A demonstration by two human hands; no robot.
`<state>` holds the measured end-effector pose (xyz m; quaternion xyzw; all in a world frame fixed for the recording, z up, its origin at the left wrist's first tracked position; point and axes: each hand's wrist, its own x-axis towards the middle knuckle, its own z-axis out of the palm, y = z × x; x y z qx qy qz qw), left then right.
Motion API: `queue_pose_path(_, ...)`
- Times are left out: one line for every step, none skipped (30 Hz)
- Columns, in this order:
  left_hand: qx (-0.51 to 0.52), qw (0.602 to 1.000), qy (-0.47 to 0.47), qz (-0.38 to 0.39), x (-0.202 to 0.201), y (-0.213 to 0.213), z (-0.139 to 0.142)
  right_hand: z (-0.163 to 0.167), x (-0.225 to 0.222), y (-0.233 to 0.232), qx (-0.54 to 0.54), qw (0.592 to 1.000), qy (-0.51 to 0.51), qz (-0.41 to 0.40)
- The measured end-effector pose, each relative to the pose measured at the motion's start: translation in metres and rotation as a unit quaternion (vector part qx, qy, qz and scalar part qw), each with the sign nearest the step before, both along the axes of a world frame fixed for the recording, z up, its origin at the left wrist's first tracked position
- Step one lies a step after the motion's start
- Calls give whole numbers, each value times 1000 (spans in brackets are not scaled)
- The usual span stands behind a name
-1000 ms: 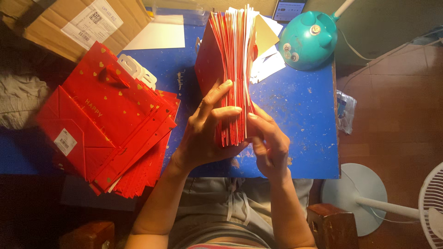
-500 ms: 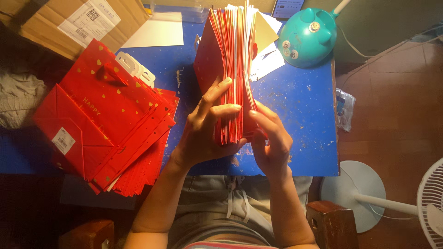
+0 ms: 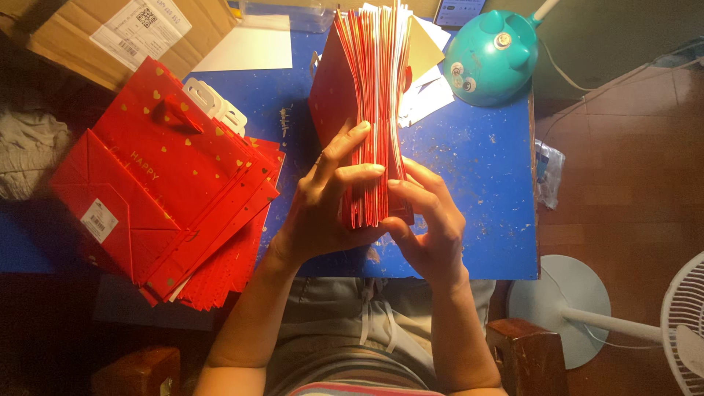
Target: The person repeatedly picks up red Valentine's Day gift boxes from a blue table, aligns them, and stacks them into neat piles. The person handles the boxes by hand, moving them between piles and occasionally adjusting their alignment.
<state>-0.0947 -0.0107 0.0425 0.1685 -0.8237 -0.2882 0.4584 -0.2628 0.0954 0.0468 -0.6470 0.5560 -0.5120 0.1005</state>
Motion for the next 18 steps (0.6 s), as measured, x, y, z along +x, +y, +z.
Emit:
queue_pose_path(-1,1000,1,-2,0,0,0,0,0,1,3,1000,0,0)
queue_pose_path(-3,1000,3,-2,0,0,0,-1,0,1,7,1000,0,0)
queue_pose_path(0,1000,3,-5,0,-1,0,-1,0,1,4,1000,4,-1)
queue_pose_path(2,1000,4,-8,0,-1,1,-1,0,1,0,1000,9,-2)
queue_pose_path(3,1000,6,-12,0,-1,1,-1,-1,0,-3,1000,14,-2)
queue_pose_path(5,1000,8,-14,1,-1,1,-1,-1,0,-6,1000,12,-1)
queue_pose_path(6,1000,10,-16,1,-1,1,0,-1,-1,-9,1000,9,1)
queue_pose_path(8,1000,11,-17,1,-1,1,0,-1,-2,-11,1000,7,4)
queue_pose_path(8,1000,9,-18,1,-1,1,1,-1,-2,-11,1000,5,6)
queue_pose_path(8,1000,6,-19,2,-1,1,2,-1,-3,-11,1000,3,9)
queue_pose_path(9,1000,4,-20,2,-1,1,3,-1,-3,-11,1000,2,11)
queue_pose_path(11,1000,4,-20,3,-1,1,4,0,-3,-12,1000,4,10)
queue_pose_path(14,1000,4,-21,3,-1,1,5,0,-2,-13,1000,6,9)
queue_pose_path(17,1000,3,-21,3,-1,1,6,1,-2,-14,1000,8,8)
queue_pose_path(17,1000,3,-21,3,-1,1,6,2,-1,-17,1000,23,2)
queue_pose_path(17,1000,3,-20,2,-1,1,7,3,0,-19,999,37,-3)
queue_pose_path(17,1000,3,-20,2,-1,1,7,3,0,-22,998,51,-9)
queue_pose_path(14,1000,4,-18,1,-1,1,7,4,0,-25,998,56,-18)
